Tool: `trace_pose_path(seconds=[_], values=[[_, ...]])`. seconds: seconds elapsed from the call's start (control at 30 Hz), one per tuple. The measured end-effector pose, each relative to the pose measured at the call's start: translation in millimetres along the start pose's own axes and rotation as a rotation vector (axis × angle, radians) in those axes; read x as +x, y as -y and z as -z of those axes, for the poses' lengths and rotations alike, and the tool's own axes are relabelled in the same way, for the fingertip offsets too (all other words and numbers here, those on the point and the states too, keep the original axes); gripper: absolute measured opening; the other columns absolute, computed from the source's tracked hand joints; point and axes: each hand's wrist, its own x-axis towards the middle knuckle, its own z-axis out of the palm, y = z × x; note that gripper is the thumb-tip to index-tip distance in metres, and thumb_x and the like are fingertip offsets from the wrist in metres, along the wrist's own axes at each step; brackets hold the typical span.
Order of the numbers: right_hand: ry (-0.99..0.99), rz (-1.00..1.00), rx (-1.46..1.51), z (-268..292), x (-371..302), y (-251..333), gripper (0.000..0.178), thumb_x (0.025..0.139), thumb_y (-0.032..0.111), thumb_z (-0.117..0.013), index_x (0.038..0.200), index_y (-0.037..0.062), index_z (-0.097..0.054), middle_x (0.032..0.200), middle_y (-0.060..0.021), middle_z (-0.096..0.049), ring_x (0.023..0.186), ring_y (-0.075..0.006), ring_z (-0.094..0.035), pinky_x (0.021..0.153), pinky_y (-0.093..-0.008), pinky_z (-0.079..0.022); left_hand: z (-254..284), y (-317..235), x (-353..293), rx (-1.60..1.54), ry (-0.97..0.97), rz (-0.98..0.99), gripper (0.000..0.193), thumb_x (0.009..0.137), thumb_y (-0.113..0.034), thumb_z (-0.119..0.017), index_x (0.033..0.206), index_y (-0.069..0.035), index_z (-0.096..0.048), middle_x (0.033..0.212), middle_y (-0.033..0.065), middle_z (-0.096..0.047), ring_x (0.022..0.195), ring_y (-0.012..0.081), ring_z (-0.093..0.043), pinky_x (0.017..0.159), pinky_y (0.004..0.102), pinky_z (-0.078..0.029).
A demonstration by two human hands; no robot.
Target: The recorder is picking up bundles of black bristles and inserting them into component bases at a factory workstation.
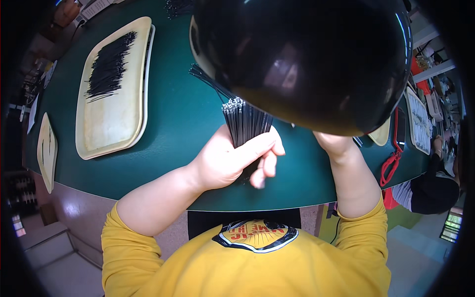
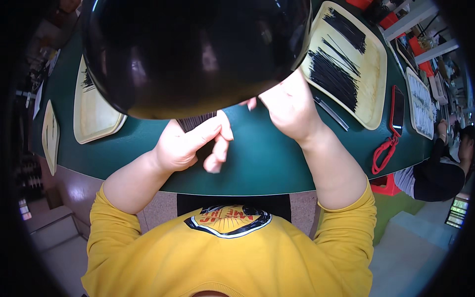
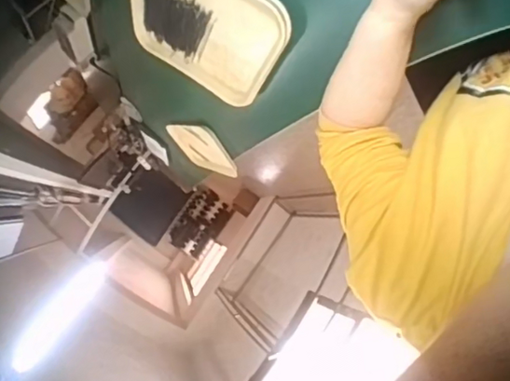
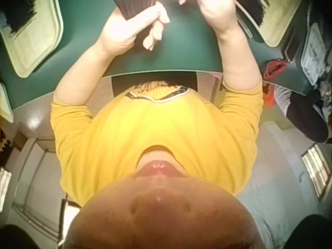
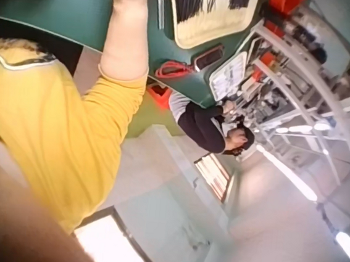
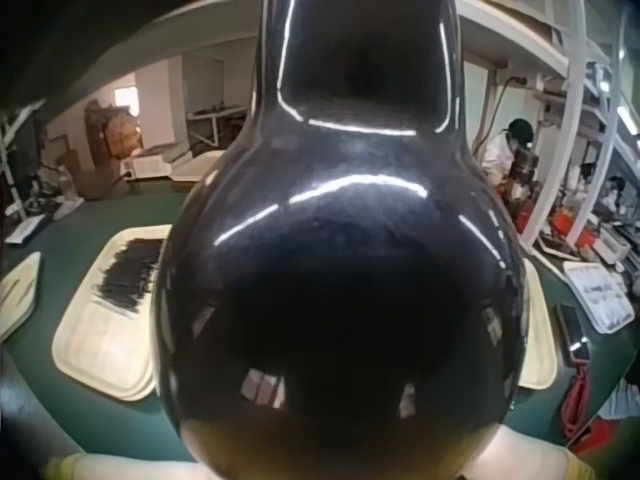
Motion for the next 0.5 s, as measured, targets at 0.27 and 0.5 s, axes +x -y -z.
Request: trace_pose_path(seconds=[0.27, 0.5], values=[[0.068, -0.21, -0.027, -13.4, 8.4, 21.0, 0.011, 0.074, 0.005, -0.052, 0.079, -0.0044, -0.054, 0.061, -0.0058, -0.055, 0.056, -0.0059, -0.05, 0.049, -0.0168, -0.039, -7.4, -3.2, -5.6, 0.021, -0.268, 0.005, 0.012, 0.078, -0.013, -0.05, 0.07, -0.004, -0.049, 0.052, 0.0017, -0.048, 0.037, 0.0033, -0.038, 0.033, 0.0154, -0.028], [-0.034, -0.188, 0.216, -5.6, 3.8, 5.6, 0.025, 0.08, 0.014, -0.041, 0.069, -0.0049, -0.053, 0.062, -0.0102, -0.054, 0.051, -0.0103, -0.048, 0.049, -0.0194, -0.039, -5.9, -8.0, -7.2, -0.087, -0.235, 0.067, 0.012, 0.078, -0.011, -0.049, 0.069, -0.005, -0.047, 0.051, 0.0018, -0.047, 0.032, 0.0032, -0.035, 0.032, 0.0151, -0.026]])
